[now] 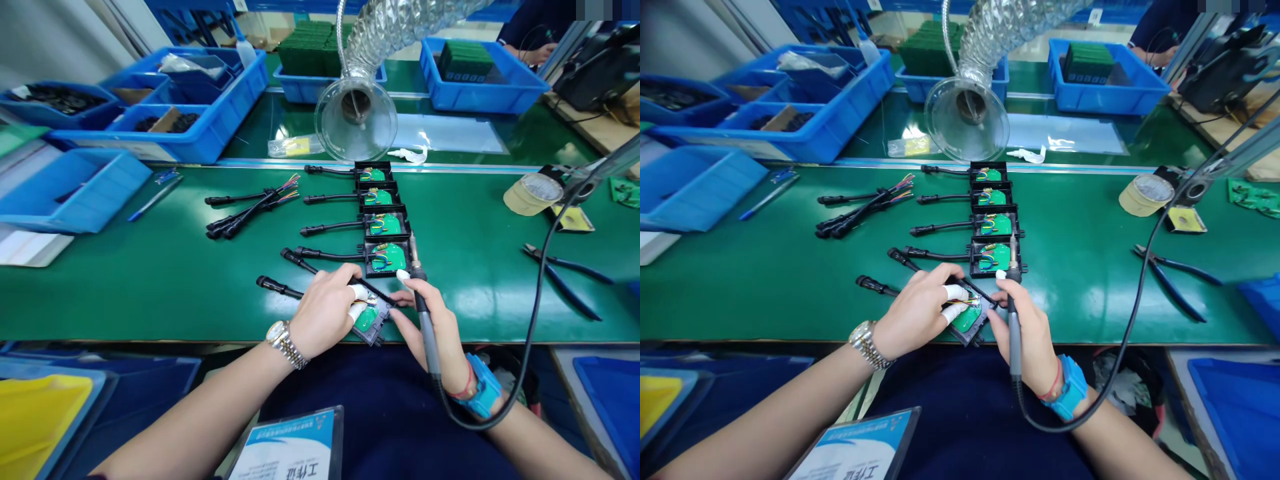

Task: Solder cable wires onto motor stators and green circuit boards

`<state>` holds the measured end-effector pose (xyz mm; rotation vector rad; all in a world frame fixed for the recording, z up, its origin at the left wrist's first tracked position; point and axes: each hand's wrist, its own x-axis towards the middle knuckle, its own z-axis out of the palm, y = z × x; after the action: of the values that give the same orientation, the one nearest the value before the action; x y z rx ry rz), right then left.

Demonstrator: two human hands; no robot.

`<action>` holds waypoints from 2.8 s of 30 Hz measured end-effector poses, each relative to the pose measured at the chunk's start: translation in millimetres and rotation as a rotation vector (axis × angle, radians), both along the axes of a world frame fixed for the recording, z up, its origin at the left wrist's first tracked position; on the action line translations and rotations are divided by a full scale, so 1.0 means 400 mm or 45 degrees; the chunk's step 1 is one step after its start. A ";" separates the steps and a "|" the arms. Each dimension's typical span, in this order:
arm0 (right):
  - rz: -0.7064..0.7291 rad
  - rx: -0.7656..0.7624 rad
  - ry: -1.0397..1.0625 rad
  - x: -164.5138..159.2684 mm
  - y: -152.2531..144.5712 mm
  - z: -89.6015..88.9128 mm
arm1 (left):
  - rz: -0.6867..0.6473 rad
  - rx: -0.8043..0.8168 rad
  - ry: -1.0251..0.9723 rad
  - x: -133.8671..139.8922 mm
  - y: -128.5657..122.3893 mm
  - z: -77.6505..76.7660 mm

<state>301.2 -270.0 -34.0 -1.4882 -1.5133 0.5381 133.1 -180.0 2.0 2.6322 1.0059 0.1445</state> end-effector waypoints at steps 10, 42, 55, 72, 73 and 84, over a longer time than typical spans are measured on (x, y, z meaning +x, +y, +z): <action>-0.008 -0.043 0.025 -0.003 0.026 -0.011 | 0.008 0.073 0.087 -0.004 -0.002 -0.006; 0.262 0.110 -0.360 0.010 -0.051 0.124 | 0.008 0.046 0.006 -0.013 -0.002 -0.014; 0.227 0.114 -0.395 0.013 -0.048 0.124 | -0.003 0.051 0.006 -0.011 0.002 -0.016; 0.229 0.170 -0.456 0.006 -0.059 0.107 | 0.011 0.084 -0.015 -0.009 -0.003 -0.018; 0.236 0.181 -0.469 0.006 -0.059 0.104 | 0.012 0.092 -0.008 -0.009 -0.003 -0.018; 0.286 0.263 -0.554 0.007 -0.062 0.104 | 0.005 0.114 0.051 -0.007 -0.003 -0.018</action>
<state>304.2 -294.8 7.7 -1.3354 -2.0245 0.1792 130.1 -181.4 -5.2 2.7241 1.0410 0.1414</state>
